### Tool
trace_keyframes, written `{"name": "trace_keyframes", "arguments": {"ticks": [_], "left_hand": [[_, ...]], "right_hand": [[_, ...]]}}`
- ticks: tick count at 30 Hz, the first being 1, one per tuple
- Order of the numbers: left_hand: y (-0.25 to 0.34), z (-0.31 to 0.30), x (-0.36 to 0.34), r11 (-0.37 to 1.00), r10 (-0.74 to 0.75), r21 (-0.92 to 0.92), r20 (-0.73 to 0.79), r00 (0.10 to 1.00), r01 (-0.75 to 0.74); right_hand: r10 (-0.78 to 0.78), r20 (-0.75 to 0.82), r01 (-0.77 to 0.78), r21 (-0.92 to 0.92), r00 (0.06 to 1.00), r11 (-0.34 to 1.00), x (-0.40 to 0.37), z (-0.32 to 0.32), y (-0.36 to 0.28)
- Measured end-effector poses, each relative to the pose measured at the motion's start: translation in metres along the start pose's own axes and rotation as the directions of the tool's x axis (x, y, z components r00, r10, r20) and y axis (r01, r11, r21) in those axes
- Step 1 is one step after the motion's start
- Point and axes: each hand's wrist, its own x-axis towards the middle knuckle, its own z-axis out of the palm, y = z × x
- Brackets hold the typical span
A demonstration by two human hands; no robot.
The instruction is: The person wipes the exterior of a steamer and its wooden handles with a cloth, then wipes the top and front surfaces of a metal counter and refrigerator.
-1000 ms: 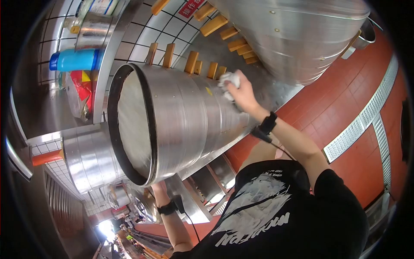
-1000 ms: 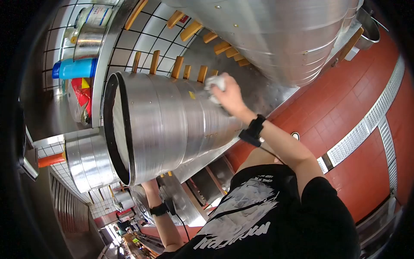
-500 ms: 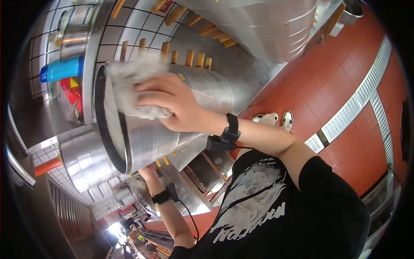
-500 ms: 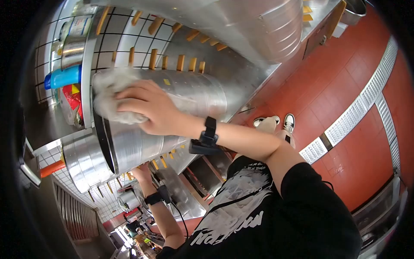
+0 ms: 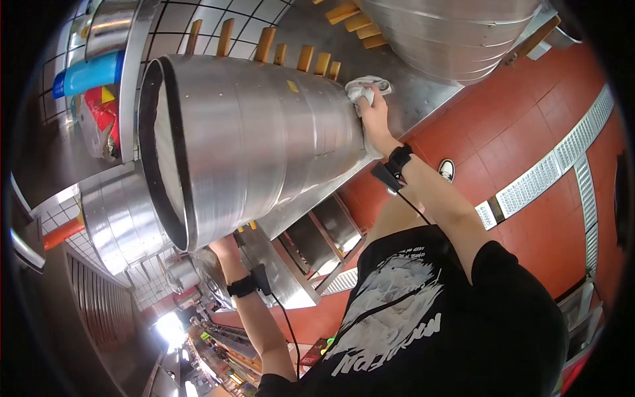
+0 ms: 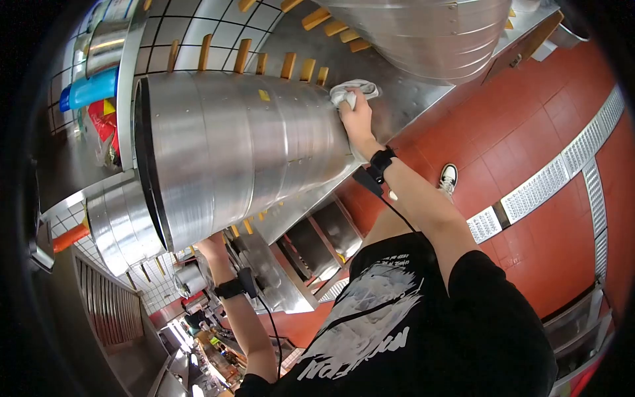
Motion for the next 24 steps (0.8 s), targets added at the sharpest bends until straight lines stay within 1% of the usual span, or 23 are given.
{"name": "trace_keyframes", "arguments": {"ticks": [1,2,3,4,5,6,7,8,9,10,11,12,13,15,16,18,19,20,21,22,23,24], "left_hand": [[0.0,0.0,0.001,1.0,0.009,0.013,0.027,1.0,-0.01],[0.0,-0.001,0.003,0.999,0.017,0.028,0.057,0.998,-0.019],[-0.001,-0.001,0.005,0.999,0.021,0.045,0.09,0.996,-0.025],[-0.001,-0.001,0.006,0.998,0.019,0.049,0.098,0.995,-0.024],[0.0,-0.002,0.005,0.996,0.015,0.089,0.068,0.998,-0.021],[-0.001,0.0,0.006,0.992,0.018,0.126,0.041,0.999,-0.023],[-0.003,0.0,0.008,0.991,0.022,0.131,0.059,0.998,-0.029],[-0.004,-0.003,0.009,0.98,0.089,0.176,0.054,0.995,-0.098],[-0.007,-0.003,0.011,0.962,0.157,0.219,0.058,0.986,-0.166],[-0.005,0.001,0.009,0.96,0.157,0.222,0.088,0.984,-0.173],[-0.001,0.004,0.006,0.987,0.105,0.124,0.016,0.994,-0.106],[0.002,0.008,0.005,0.999,0.041,0.018,-0.052,0.998,-0.041],[0.002,0.008,0.007,0.999,0.033,0.027,-0.026,0.999,-0.033],[-0.001,0.006,0.009,0.999,0.043,0.027,-0.135,0.99,-0.039],[-0.004,0.005,0.011,0.999,0.038,0.028,-0.124,0.991,-0.035],[-0.003,-0.001,0.015,0.996,0.083,0.046,-0.02,0.996,-0.082],[0.0,0.004,0.013,0.995,0.094,0.032,-0.021,0.995,-0.093],[0.005,0.008,0.009,0.994,0.104,0.033,-0.016,0.994,-0.104],[0.011,0.011,0.005,0.993,0.089,0.071,0.053,0.995,-0.093],[0.014,0.014,0.004,0.991,0.074,0.105,0.119,0.99,-0.087],[0.014,0.016,0.004,0.99,0.086,0.094,0.154,0.984,-0.102],[0.014,0.011,0.004,0.989,0.098,0.091,0.156,0.983,-0.113]], "right_hand": [[-0.141,-0.005,0.14,-0.028,0.99,0.99,-0.002,0.011,-0.014],[-0.24,0.091,0.23,0.102,0.967,0.968,-0.012,0.028,-0.047],[-0.29,0.176,0.259,0.177,0.941,0.949,-0.032,0.046,-0.095],[-0.432,0.232,0.373,0.258,0.872,0.891,-0.047,0.063,-0.134],[-0.687,0.246,0.632,0.271,0.684,0.726,-0.051,0.08,-0.158],[-0.876,0.219,0.828,0.293,0.429,0.479,-0.056,0.094,-0.189],[-0.912,0.217,0.855,0.325,0.349,0.404,-0.069,0.102,-0.214],[-0.941,0.208,0.877,0.352,0.268,0.327,-0.081,0.108,-0.226],[-0.948,0.192,0.896,0.321,0.254,0.305,-0.084,0.113,-0.223],[-0.954,0.178,0.914,0.287,0.242,0.286,-0.085,0.114,-0.218],[-0.946,0.204,0.915,0.268,0.252,0.301,-0.079,0.111,-0.204],[-0.946,0.196,0.922,0.242,0.258,0.301,-0.073,0.104,-0.183],[-0.929,0.18,0.927,0.136,0.324,0.35,-0.07,0.093,-0.157],[-0.882,0.162,0.896,-0.095,0.443,0.433,-0.067,0.064,-0.101],[-0.856,0.159,0.863,-0.216,0.493,0.457,-0.066,0.046,-0.071],[-0.731,0.031,0.687,-0.373,0.681,0.624,-0.061,0.016,-0.003],[-0.657,-0.053,0.577,-0.429,0.752,0.695,-0.057,0.002,0.031],[-0.578,-0.089,0.497,-0.416,0.811,0.761,-0.054,-0.012,0.056],[-0.581,-0.113,0.519,-0.337,0.806,0.786,-0.063,-0.014,0.054],[-0.593,-0.119,0.531,-0.331,0.797,0.78,-0.065,-0.009,0.053],[-0.579,-0.182,0.498,-0.349,0.795,0.794,-0.067,-0.003,0.052],[-0.557,-0.244,0.458,-0.364,0.794,0.811,-0.074,0.004,0.052]]}}
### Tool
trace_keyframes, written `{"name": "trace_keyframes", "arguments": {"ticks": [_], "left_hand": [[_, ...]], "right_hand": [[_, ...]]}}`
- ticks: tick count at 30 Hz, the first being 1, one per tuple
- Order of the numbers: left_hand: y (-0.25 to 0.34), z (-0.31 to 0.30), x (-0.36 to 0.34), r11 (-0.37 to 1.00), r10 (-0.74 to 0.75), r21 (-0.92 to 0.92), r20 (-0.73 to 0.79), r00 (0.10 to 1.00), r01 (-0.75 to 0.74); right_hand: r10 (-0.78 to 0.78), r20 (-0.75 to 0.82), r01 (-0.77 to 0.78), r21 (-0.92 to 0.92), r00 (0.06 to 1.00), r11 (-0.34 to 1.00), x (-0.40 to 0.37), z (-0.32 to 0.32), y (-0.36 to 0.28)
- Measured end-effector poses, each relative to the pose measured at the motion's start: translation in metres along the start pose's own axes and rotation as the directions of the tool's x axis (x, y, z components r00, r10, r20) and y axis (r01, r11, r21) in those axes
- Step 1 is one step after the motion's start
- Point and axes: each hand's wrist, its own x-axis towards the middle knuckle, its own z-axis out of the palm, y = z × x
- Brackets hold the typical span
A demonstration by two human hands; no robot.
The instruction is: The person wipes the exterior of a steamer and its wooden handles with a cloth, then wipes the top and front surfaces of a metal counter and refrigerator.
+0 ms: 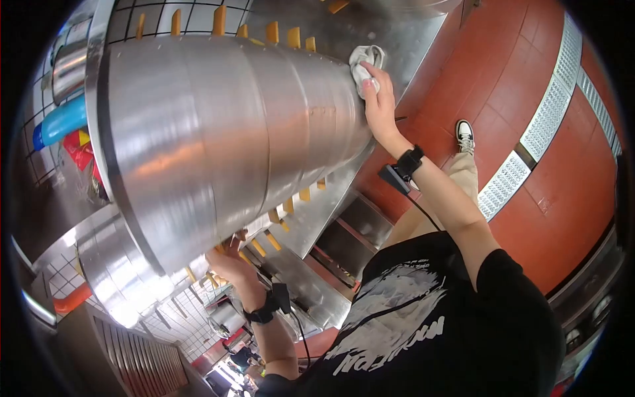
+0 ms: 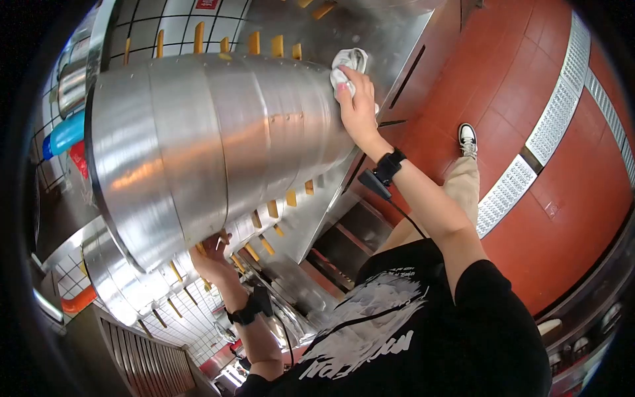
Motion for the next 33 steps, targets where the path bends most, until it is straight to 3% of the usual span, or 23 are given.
{"name": "trace_keyframes", "arguments": {"ticks": [2,4,6,8,10,13,16,19,20,22,24,27,30,32,33], "left_hand": [[0.0,-0.001,0.005,0.999,0.032,0.038,0.152,0.988,-0.039],[0.001,0.0,0.006,0.999,0.044,0.021,0.134,0.99,-0.048],[0.001,-0.002,0.008,0.998,0.028,0.04,0.217,0.976,-0.037],[0.001,-0.003,0.01,0.999,0.018,0.038,0.235,0.972,-0.028],[0.002,-0.004,0.012,0.999,-0.011,0.041,0.249,0.969,0.001],[0.004,-0.005,0.013,0.999,0.003,0.03,0.265,0.964,-0.011],[-0.005,-0.006,0.019,1.0,0.001,0.006,0.249,0.968,-0.002],[-0.004,-0.006,0.018,1.0,-0.001,-0.018,0.244,0.97,0.006],[-0.004,-0.007,0.02,0.997,0.044,0.049,0.271,0.961,-0.06],[-0.006,-0.01,0.021,0.988,0.08,0.108,0.274,0.958,-0.114],[-0.006,-0.008,0.023,0.973,0.094,0.181,0.253,0.963,-0.142],[-0.001,-0.006,0.016,0.97,0.098,0.198,0.226,0.969,-0.144],[0.0,-0.005,0.018,0.957,0.131,0.229,0.213,0.968,-0.18],[0.007,-0.003,0.011,0.932,0.179,0.274,0.221,0.959,-0.238],[0.009,-0.002,0.01,0.954,0.169,0.212,0.204,0.964,-0.212]], "right_hand": [[-0.055,-0.068,0.057,0.021,0.996,0.998,-0.009,0.008,-0.032],[-0.194,-0.092,0.202,0.09,0.977,0.975,-0.02,0.009,-0.086],[-0.308,-0.072,0.316,0.267,0.949,0.911,-0.027,0.014,-0.152],[-0.614,-0.012,0.593,0.274,0.789,0.757,-0.02,0.02,-0.212],[-0.741,-0.042,0.712,0.32,0.67,0.625,-0.015,0.025,-0.257],[-0.796,-0.067,0.784,0.239,0.601,0.572,-0.005,0.025,-0.262],[-0.709,0.079,0.704,0.078,0.701,0.706,-0.006,0.008,-0.196],[-0.486,0.009,0.483,-0.126,0.874,0.866,-0.034,0.005,-0.066],[-0.384,0.004,0.378,-0.181,0.923,0.908,-0.05,0.001,-0.024],[-0.238,-0.009,0.227,-0.266,0.971,0.937,-0.076,-0.007,0.022],[-0.217,0.011,0.211,-0.285,0.976,0.935,-0.085,-0.009,0.021],[-0.107,-0.119,0.08,-0.217,0.987,0.973,-0.078,-0.004,0.0],[-0.098,-0.112,0.092,-0.057,0.989,0.994,-0.055,0.003,-0.074],[-0.422,-0.111,0.427,0.023,0.9,0.904,-0.031,0.011,-0.138],[-0.524,-0.079,0.53,0.088,0.848,0.844,-0.022,0.014,-0.174]]}}
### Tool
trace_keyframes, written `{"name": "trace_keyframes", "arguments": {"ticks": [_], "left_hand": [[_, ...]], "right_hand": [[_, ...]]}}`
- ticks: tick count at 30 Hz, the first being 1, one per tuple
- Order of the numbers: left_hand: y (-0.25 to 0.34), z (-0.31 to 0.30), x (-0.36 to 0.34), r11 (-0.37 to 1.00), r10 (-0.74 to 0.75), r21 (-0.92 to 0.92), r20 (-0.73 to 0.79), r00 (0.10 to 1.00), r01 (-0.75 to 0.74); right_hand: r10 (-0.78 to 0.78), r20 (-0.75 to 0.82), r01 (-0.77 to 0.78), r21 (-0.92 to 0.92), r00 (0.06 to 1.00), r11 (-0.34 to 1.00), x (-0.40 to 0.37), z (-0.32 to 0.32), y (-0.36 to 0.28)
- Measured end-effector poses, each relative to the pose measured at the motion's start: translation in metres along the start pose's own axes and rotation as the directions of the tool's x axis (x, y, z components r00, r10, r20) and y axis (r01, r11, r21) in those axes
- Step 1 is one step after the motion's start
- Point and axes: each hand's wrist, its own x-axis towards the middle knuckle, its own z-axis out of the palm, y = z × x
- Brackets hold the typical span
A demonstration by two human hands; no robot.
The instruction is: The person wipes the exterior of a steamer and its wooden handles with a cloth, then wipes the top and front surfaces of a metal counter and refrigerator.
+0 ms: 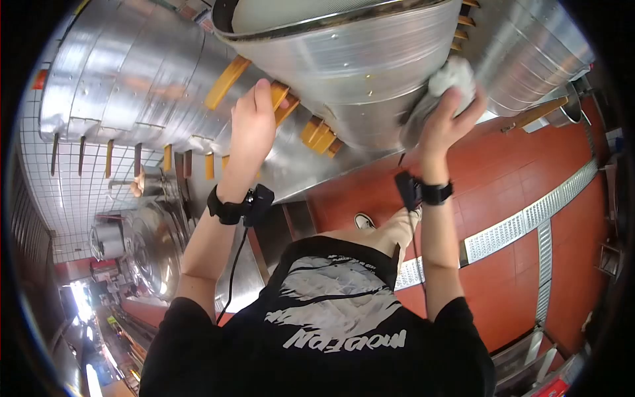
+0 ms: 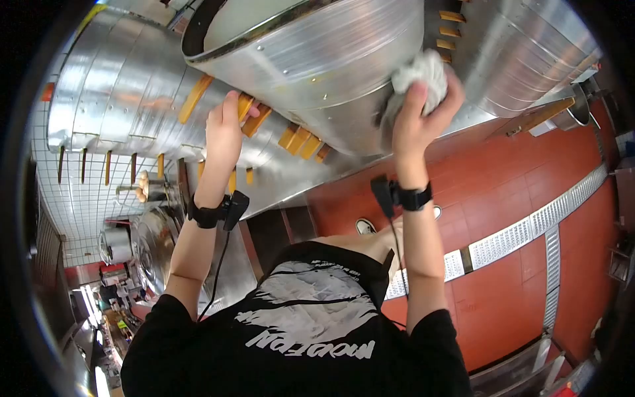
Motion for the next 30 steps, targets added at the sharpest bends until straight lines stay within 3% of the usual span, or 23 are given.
{"name": "trace_keyframes", "arguments": {"ticks": [1,3,7,9,11,13,15,16,18,19,21,23,25,26,27,28,30], "left_hand": [[0.002,-0.001,-0.001,1.0,-0.018,-0.006,0.005,1.0,0.018],[0.008,-0.003,-0.003,0.993,0.05,0.108,0.012,0.999,-0.051],[0.013,-0.002,-0.005,0.994,0.008,0.107,-0.003,1.0,-0.008],[0.017,-0.004,-0.005,0.99,0.002,0.138,0.002,1.0,-0.002],[0.016,-0.004,-0.007,0.985,0.006,0.171,0.021,1.0,-0.009],[0.015,-0.001,-0.006,0.995,0.039,0.09,-0.013,0.999,-0.037],[0.01,-0.001,-0.005,0.994,0.046,0.098,-0.012,0.999,-0.044],[0.009,-0.001,-0.004,0.994,0.047,0.104,-0.014,0.999,-0.045],[0.009,-0.002,-0.005,0.99,0.068,0.121,0.013,0.998,-0.069],[0.009,-0.003,-0.004,0.986,0.084,0.14,0.023,0.996,-0.086],[0.008,-0.004,-0.003,0.983,0.11,0.147,0.038,0.993,-0.114],[0.01,-0.006,-0.003,0.986,0.077,0.142,0.057,0.995,-0.084],[0.01,-0.005,-0.004,0.989,0.067,0.129,0.049,0.997,-0.073],[0.008,-0.005,-0.004,0.989,0.05,0.134,0.047,0.998,-0.056],[0.005,-0.006,-0.004,0.991,0.044,0.122,0.043,0.998,-0.049],[0.002,-0.006,-0.003,0.985,0.067,0.157,0.05,0.996,-0.074],[-0.005,-0.005,0.0,0.974,0.122,0.182,0.068,0.99,-0.132]], "right_hand": [[-0.112,0.033,0.109,0.074,0.993,0.991,0.024,0.006,-0.021],[-0.429,0.198,0.44,-0.011,0.881,0.898,0.063,0.012,-0.041],[-0.601,0.158,0.608,-0.002,0.784,0.794,0.054,0.035,-0.04],[-0.368,-0.004,0.368,0.047,0.93,0.929,0.005,0.032,-0.003],[-0.274,0.11,0.284,-0.09,0.955,0.955,-0.044,0.009,0.025],[-0.135,0.209,0.185,-0.241,0.968,0.953,-0.097,-0.015,0.051],[0.021,0.332,0.137,-0.446,0.943,0.885,-0.15,-0.041,0.076],[0.023,0.322,0.133,-0.454,0.946,0.881,-0.174,-0.054,0.089],[0.318,0.552,0.152,-0.644,0.771,0.75,-0.201,-0.076,0.099],[0.318,0.544,0.152,-0.651,0.776,0.743,-0.204,-0.084,0.1],[0.457,0.582,-0.049,-0.581,0.672,0.812,-0.207,-0.093,0.099],[0.488,0.604,-0.026,-0.611,0.63,0.791,-0.199,-0.103,0.097],[0.579,0.477,-0.314,-0.525,0.661,0.791,-0.179,-0.103,0.069],[0.611,0.456,-0.362,-0.522,0.647,0.773,-0.166,-0.101,0.057],[0.552,0.448,-0.338,-0.473,0.703,0.814,-0.145,-0.095,0.034],[0.377,0.47,-0.181,-0.409,0.798,0.894,-0.122,-0.09,0.017],[-0.015,0.452,0.155,-0.273,0.892,0.949,-0.069,-0.073,-0.013]]}}
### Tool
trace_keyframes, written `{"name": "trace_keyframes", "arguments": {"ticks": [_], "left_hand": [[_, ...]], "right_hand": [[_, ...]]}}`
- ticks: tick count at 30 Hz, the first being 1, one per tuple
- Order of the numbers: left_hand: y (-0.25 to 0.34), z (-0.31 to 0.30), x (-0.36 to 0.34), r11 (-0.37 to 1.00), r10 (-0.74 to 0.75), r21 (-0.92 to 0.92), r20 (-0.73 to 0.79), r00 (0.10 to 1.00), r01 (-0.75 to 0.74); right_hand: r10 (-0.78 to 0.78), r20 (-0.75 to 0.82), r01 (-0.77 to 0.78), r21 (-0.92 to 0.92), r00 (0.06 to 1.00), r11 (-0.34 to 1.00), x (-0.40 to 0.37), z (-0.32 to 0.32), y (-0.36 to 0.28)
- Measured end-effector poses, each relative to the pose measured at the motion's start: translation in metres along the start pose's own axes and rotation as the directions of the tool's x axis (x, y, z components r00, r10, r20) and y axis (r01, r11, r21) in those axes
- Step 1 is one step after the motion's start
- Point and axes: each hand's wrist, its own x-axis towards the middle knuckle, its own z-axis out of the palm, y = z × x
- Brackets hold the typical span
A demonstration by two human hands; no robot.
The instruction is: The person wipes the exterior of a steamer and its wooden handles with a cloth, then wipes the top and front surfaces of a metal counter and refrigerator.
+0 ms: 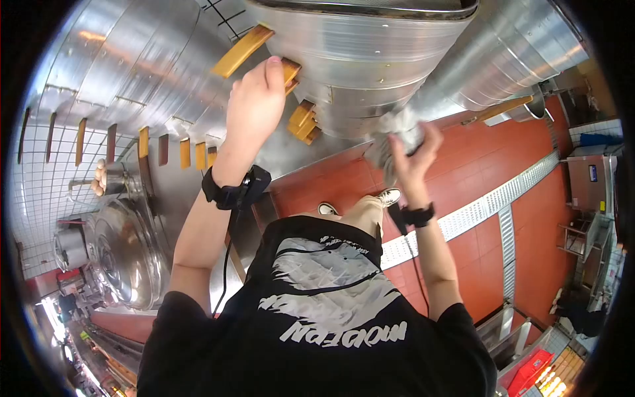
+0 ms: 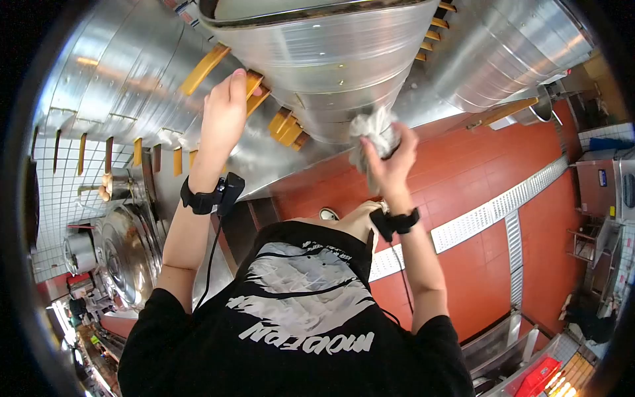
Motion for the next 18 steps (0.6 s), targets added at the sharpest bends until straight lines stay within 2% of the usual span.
{"name": "trace_keyframes", "arguments": {"ticks": [1,2,3,5,7,8,9,11,12,15,16,17,18], "left_hand": [[0.0,-0.001,0.0,1.0,-0.008,-0.012,-0.004,1.0,0.007],[0.002,-0.001,-0.001,1.0,-0.008,-0.008,-0.01,1.0,0.008],[0.005,-0.003,-0.002,1.0,-0.009,-0.001,-0.013,1.0,0.009],[0.006,-0.005,-0.003,0.999,-0.044,-0.003,0.01,0.999,0.044],[0.002,-0.002,-0.002,1.0,0.017,-0.002,-0.012,1.0,-0.017],[0.003,-0.002,-0.002,1.0,0.019,-0.008,-0.005,1.0,-0.019],[0.006,-0.004,-0.004,1.0,0.008,-0.016,-0.001,1.0,-0.008],[0.009,-0.006,-0.003,1.0,-0.014,-0.021,-0.001,1.0,0.014],[0.01,-0.007,-0.003,0.999,-0.025,-0.025,0.0,1.0,0.025],[0.006,-0.005,-0.002,0.999,-0.04,-0.019,0.018,0.999,0.04],[0.006,-0.004,-0.001,0.999,-0.033,-0.018,0.023,0.999,0.034],[0.007,-0.005,0.0,0.999,-0.037,-0.012,0.028,0.999,0.038],[0.008,-0.006,0.0,0.999,-0.036,-0.008,0.03,0.999,0.036]], "right_hand": [[-0.175,-0.095,0.173,-0.025,0.98,0.985,0.029,-0.01,-0.014],[-0.301,-0.092,0.304,0.024,0.949,0.952,0.062,-0.021,-0.028],[-0.417,-0.095,0.424,0.074,0.904,0.902,0.093,-0.028,-0.044],[-0.584,-0.201,0.608,0.088,0.787,0.789,0.143,-0.018,-0.081],[-0.706,-0.034,0.704,-0.061,0.707,0.708,0.166,-0.002,-0.084],[-0.827,0.082,0.822,-0.201,0.557,0.534,0.17,0.003,-0.077],[-0.824,0.089,0.82,-0.203,0.56,0.535,0.168,0.008,-0.073],[-0.865,-0.035,0.847,-0.191,0.5,0.497,0.163,0.022,-0.067],[-0.834,0.008,0.816,-0.207,0.552,0.539,0.156,0.02,-0.069],[-0.839,-0.005,0.834,-0.101,0.544,0.542,0.133,0.034,-0.034],[-0.824,0.066,0.82,-0.174,0.563,0.546,0.116,0.035,-0.027],[-0.82,0.066,0.816,-0.171,0.569,0.552,0.101,0.035,-0.021],[-0.57,0.421,0.542,0.199,0.706,0.817,0.086,0.034,-0.014]]}}
